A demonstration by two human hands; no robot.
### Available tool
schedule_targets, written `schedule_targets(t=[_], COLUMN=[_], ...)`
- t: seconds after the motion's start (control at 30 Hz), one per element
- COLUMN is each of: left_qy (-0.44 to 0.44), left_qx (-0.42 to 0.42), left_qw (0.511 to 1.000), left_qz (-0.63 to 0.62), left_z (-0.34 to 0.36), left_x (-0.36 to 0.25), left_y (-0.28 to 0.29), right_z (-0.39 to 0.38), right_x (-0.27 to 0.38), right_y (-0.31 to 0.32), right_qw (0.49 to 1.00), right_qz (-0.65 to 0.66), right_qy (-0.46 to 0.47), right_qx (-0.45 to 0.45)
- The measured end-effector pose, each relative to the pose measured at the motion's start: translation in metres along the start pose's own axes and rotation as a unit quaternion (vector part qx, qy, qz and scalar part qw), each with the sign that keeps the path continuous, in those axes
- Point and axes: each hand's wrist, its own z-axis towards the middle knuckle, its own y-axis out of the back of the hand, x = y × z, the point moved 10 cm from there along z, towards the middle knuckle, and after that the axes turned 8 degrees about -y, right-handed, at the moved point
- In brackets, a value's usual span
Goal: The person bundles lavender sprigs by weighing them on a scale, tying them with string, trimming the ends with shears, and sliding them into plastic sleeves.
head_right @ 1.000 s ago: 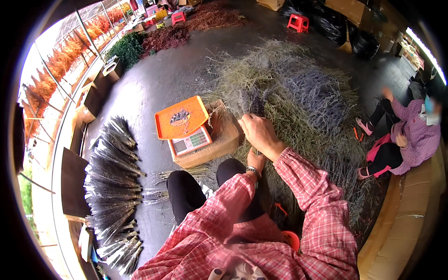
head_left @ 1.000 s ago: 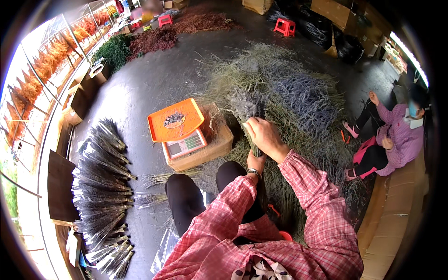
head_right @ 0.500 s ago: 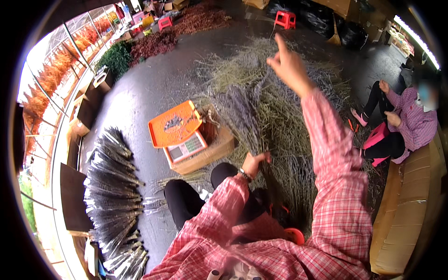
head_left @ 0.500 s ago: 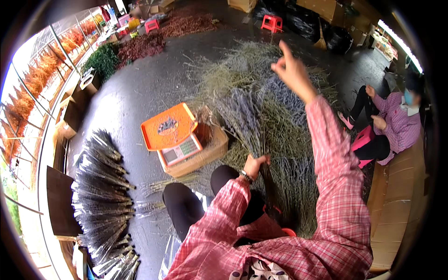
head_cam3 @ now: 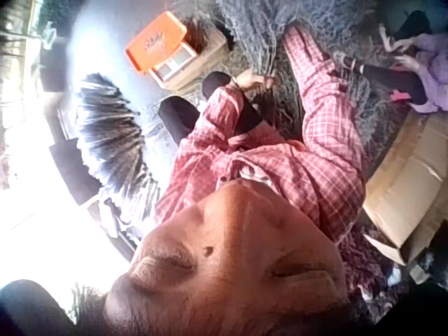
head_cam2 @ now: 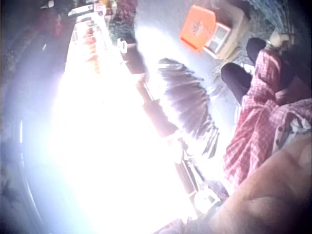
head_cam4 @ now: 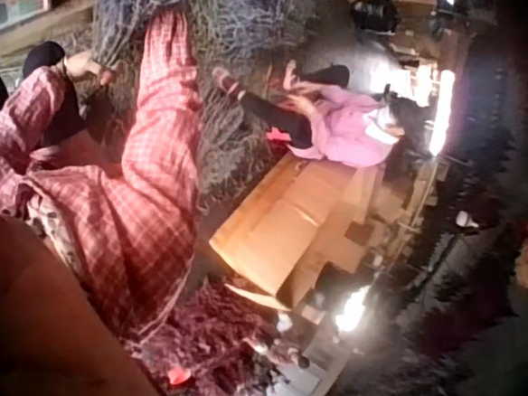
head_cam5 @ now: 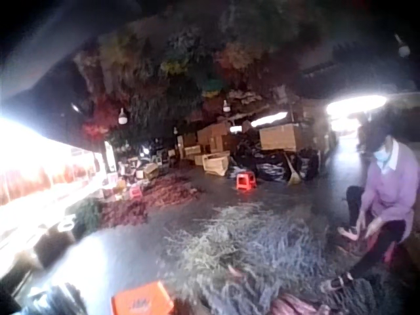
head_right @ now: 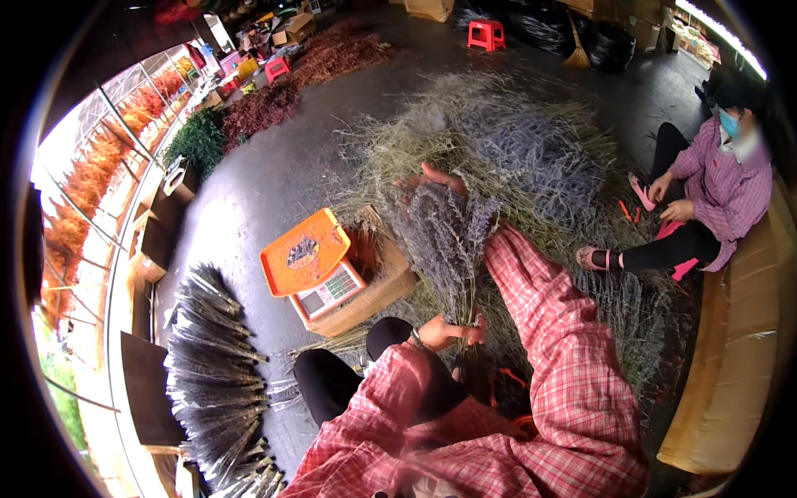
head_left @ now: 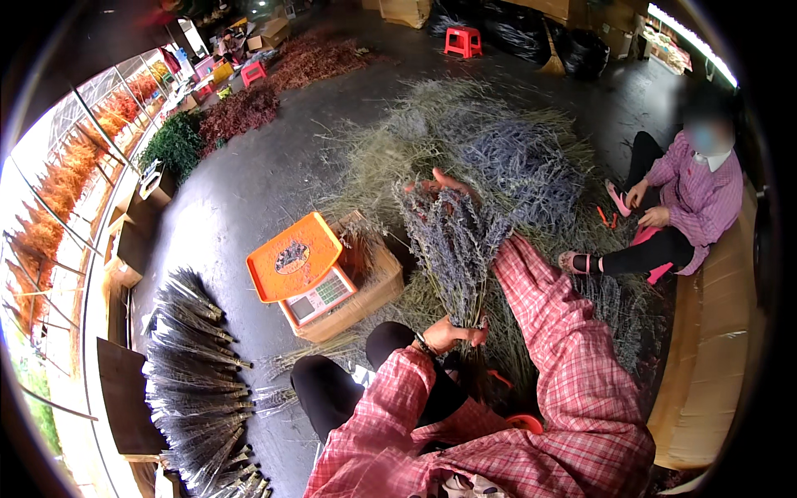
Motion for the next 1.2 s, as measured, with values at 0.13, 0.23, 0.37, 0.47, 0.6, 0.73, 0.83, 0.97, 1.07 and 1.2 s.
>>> schedule_targets(t=[0.13, 0.23, 0.37, 0.47, 0.6, 0.73, 0.83, 0.97, 1.07, 1.2], left_qy=[0.019, 0.012, -0.003, 0.000, -0.014, -0.096, -0.165, -0.289, -0.330, -0.367], left_qx=[0.009, -0.021, 0.016, 0.013, -0.044, -0.178, -0.301, -0.465, -0.514, -0.528], left_qw=[0.999, 0.996, 0.989, 0.988, 0.994, 0.979, 0.937, 0.836, 0.785, 0.753], left_qz=[-0.046, -0.090, -0.148, -0.151, -0.101, 0.028, 0.067, 0.031, -0.107, -0.137], left_z=[0.006, -0.001, -0.003, -0.006, -0.010, -0.010, -0.024, -0.081, -0.112, -0.172], left_x=[0.007, 0.007, 0.004, 0.008, 0.004, -0.013, -0.034, -0.080, -0.083, -0.085], left_y=[-0.010, -0.002, -0.004, -0.002, 0.011, 0.046, 0.087, 0.145, 0.195, 0.239], right_z=[0.022, 0.015, -0.007, -0.017, -0.066, -0.049, -0.089, -0.173, -0.245, -0.269], right_x=[0.043, 0.054, 0.099, 0.128, 0.189, 0.111, -0.004, -0.182, -0.303, -0.421], right_y=[0.045, 0.031, 0.005, -0.002, 0.000, 0.155, 0.194, 0.270, 0.321, 0.300], right_qw=[0.969, 0.958, 0.823, 0.797, 0.751, 0.501, 0.722, 0.817, 0.673, 0.551], right_qz=[-0.218, -0.268, -0.492, -0.535, -0.476, -0.783, -0.598, -0.352, -0.559, -0.635], right_qy=[0.111, 0.094, 0.218, 0.209, 0.362, -0.052, -0.040, -0.045, -0.063, -0.254], right_qx=[0.039, -0.030, -0.181, -0.190, -0.280, -0.365, -0.345, -0.455, -0.481, -0.478])
